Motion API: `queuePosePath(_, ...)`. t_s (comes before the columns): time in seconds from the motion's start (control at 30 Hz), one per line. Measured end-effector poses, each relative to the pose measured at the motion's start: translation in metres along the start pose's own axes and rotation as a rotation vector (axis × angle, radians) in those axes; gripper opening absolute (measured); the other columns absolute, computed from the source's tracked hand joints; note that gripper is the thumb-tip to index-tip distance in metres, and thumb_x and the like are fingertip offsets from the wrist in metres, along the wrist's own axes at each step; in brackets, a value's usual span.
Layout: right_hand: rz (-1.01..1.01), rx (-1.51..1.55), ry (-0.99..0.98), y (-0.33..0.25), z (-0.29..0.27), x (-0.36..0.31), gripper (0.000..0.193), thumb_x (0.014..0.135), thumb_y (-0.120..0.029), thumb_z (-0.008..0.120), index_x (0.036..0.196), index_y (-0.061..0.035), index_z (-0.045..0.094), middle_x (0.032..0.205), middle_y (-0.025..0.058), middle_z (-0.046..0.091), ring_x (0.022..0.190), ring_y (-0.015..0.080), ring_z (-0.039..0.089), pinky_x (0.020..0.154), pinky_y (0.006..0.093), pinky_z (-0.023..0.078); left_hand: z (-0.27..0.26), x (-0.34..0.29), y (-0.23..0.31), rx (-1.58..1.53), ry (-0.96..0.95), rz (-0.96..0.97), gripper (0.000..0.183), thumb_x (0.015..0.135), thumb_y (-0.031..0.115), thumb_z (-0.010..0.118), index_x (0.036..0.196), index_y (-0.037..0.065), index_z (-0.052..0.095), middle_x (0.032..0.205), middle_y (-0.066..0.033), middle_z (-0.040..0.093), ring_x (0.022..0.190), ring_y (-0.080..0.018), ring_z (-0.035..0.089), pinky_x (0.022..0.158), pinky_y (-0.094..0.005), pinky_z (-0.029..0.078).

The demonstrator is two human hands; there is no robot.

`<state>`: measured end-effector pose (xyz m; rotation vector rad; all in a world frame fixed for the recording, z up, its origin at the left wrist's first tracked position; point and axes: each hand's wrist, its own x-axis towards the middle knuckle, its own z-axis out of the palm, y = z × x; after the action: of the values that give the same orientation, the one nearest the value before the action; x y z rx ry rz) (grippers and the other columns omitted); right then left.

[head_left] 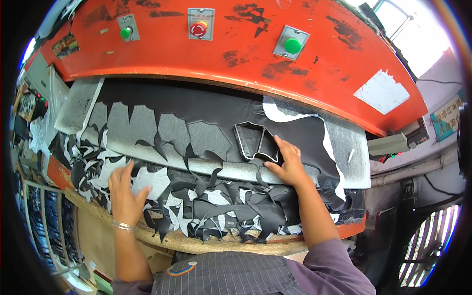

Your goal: Operate a hydraulic cutting press to cut shoe components from a sheet of material using a metal die.

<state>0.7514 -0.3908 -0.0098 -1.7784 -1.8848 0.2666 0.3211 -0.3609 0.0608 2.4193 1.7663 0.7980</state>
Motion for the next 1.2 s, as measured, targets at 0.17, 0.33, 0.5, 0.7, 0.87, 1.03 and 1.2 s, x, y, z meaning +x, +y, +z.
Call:
queuePosePath(0.17,0.035,-0.053,-0.050,-0.004,-0.014,-0.007,0.084,0.069,-0.038,0.080,0.139,-0.0072,0.044,0.135,0.0167,0.051,0.124,0.0320,0.046,0.106,0.0442,0.027,0.089,0.045,0.081,-0.514,-0.024,0.306,0.030,0.072,0.017,0.077,0.098,0.005,0.069,0.090,-0.0087,0.062,0.088,-0.0269,0.056,0.079,-0.0359,0.045)
queuePosePath(0.33,-0.012,-0.086,-0.100,-0.006,0.001,-0.012,0.089,0.069,-0.038,0.079,0.141,-0.0041,0.039,0.136,0.0192,0.049,0.125,0.0336,0.046,0.107,0.0464,0.026,0.158,0.035,0.122,-0.406,-0.024,0.304,0.038,0.069,0.033,0.077,0.096,0.007,0.070,0.077,-0.0037,0.055,0.079,-0.0229,0.054,0.071,-0.0357,0.042)
queuePosePath(0.5,-0.066,-0.114,-0.166,0.003,-0.008,-0.009,0.090,0.071,-0.039,0.078,0.142,-0.0028,0.036,0.137,0.0202,0.048,0.126,0.0315,0.047,0.107,0.0471,0.026,0.172,0.034,0.122,-0.397,0.027,0.343,0.038,0.069,0.035,0.076,0.093,0.006,0.071,0.074,-0.0014,0.053,0.075,-0.0199,0.052,0.067,-0.0340,0.039)
queuePosePath(0.7,-0.067,-0.124,-0.187,0.004,-0.005,-0.002,0.089,0.071,-0.039,0.077,0.142,-0.0037,0.036,0.139,0.0194,0.047,0.129,0.0298,0.046,0.108,0.0467,0.026,0.175,0.038,0.118,-0.402,0.048,0.377,0.035,0.070,0.033,0.075,0.092,0.006,0.071,0.070,-0.0005,0.051,0.071,-0.0192,0.050,0.064,-0.0340,0.037)
queuePosePath(0.87,-0.046,-0.130,-0.190,0.001,-0.007,-0.002,0.089,0.071,-0.039,0.077,0.142,-0.0047,0.036,0.140,0.0195,0.046,0.129,0.0300,0.044,0.109,0.0470,0.025,0.171,0.038,0.118,-0.379,0.046,0.374,0.035,0.072,0.034,0.073,0.093,0.006,0.071,0.072,0.0000,0.051,0.072,-0.0180,0.050,0.066,-0.0338,0.038)
queuePosePath(1.03,0.015,-0.213,-0.209,-0.022,-0.013,0.001,0.097,0.068,-0.046,0.079,0.144,-0.0061,0.034,0.140,0.0200,0.045,0.132,0.0336,0.040,0.109,0.0471,0.025,0.156,0.038,0.108,-0.462,-0.079,0.285,0.040,0.073,0.037,0.074,0.099,0.006,0.069,0.077,-0.0057,0.056,0.082,-0.0241,0.056,0.075,-0.0373,0.042)
queuePosePath(1.2,-0.036,0.101,0.576,-0.095,-0.045,-0.009,0.069,0.079,-0.030,0.076,0.132,0.0022,0.047,0.126,0.0170,0.054,0.117,0.0298,0.052,0.100,0.0403,0.039,0.092,0.091,0.031,-0.744,0.154,0.103,0.034,0.077,0.032,0.076,0.095,0.005,0.068,0.094,-0.0121,0.066,0.087,-0.0281,0.061,0.081,-0.0382,0.048)
